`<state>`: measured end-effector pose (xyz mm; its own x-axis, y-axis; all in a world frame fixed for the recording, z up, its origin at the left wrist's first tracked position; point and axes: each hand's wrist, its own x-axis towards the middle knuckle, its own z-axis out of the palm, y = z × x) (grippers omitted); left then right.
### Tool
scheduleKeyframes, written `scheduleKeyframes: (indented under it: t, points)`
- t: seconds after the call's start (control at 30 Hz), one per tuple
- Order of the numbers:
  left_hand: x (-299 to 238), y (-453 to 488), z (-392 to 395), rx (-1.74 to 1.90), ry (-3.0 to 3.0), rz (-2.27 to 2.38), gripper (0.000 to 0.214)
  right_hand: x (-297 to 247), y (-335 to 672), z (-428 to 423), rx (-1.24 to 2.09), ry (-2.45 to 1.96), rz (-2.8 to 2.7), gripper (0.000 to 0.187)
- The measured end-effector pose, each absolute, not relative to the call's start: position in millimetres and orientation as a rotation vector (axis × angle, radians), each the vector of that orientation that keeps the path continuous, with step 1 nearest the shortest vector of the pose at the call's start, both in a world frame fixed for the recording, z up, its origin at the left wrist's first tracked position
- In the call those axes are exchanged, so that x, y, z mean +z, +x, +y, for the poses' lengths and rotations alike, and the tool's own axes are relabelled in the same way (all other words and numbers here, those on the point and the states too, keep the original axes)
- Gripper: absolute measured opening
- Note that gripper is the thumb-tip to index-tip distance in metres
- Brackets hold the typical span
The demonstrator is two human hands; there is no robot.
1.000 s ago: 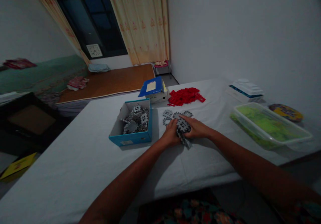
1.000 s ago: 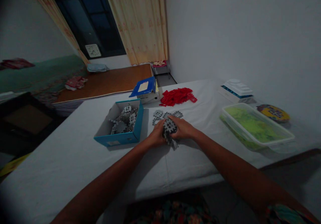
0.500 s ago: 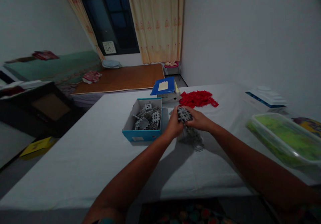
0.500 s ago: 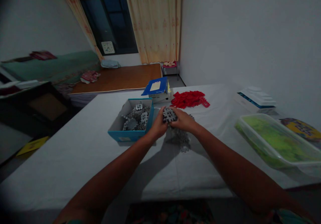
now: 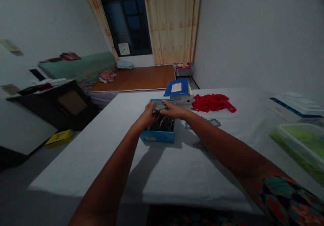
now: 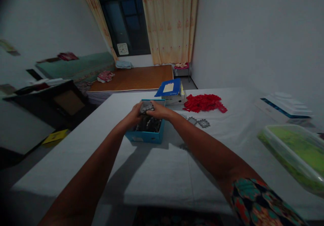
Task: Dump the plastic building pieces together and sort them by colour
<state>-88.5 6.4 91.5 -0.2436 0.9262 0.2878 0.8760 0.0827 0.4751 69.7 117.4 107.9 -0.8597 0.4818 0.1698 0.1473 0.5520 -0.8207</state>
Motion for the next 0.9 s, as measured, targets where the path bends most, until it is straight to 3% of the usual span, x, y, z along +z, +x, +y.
scheduleKeyframes:
  t: [0.13, 0.27, 0.37, 0.47, 0.57, 0.67, 0.73, 0.8, 0.9]
  points:
    - [107, -77, -10, 0.477, 1.825, 2.501, 0.072, 118, 100, 135, 1.351, -0.412, -2.32, 0.065]
    - [124, -58, -9, 0.355, 1.91, 2.626, 0.053, 119, 113, 134, 1.457, -0.28, -2.302, 0.068]
    - [130, -43, 1, 0.471, 1.984, 2.601, 0.049, 115, 105, 123, 1.404, -0.161, -2.373, 0.075]
    - [135, -26, 4, 0.806, 2.016, 2.579, 0.051, 117, 116, 131, 1.278, -0.138, -2.38, 0.065]
    - [134, -3, -3, 1.202, 2.083, 2.398, 0.048, 116, 163, 167, 1.206, -0.38, -2.342, 0.049]
    - [118, 28, -4, 1.128, 2.232, 1.892, 0.044, 96, 223, 206, 0.965, -0.768, -2.54, 0.047]
    - [99, 50, 6, 0.826, 2.24, 1.736, 0.058, 73, 250, 219, 0.754, -0.99, -2.71, 0.052]
    - [76, 69, 25, 0.581, 2.151, 1.786, 0.087, 51, 263, 219, 0.628, -1.09, -2.802, 0.063]
    - [49, 84, 58, 0.419, 1.959, 1.976, 0.106, 32, 267, 204, 0.607, -0.989, -2.898, 0.074]
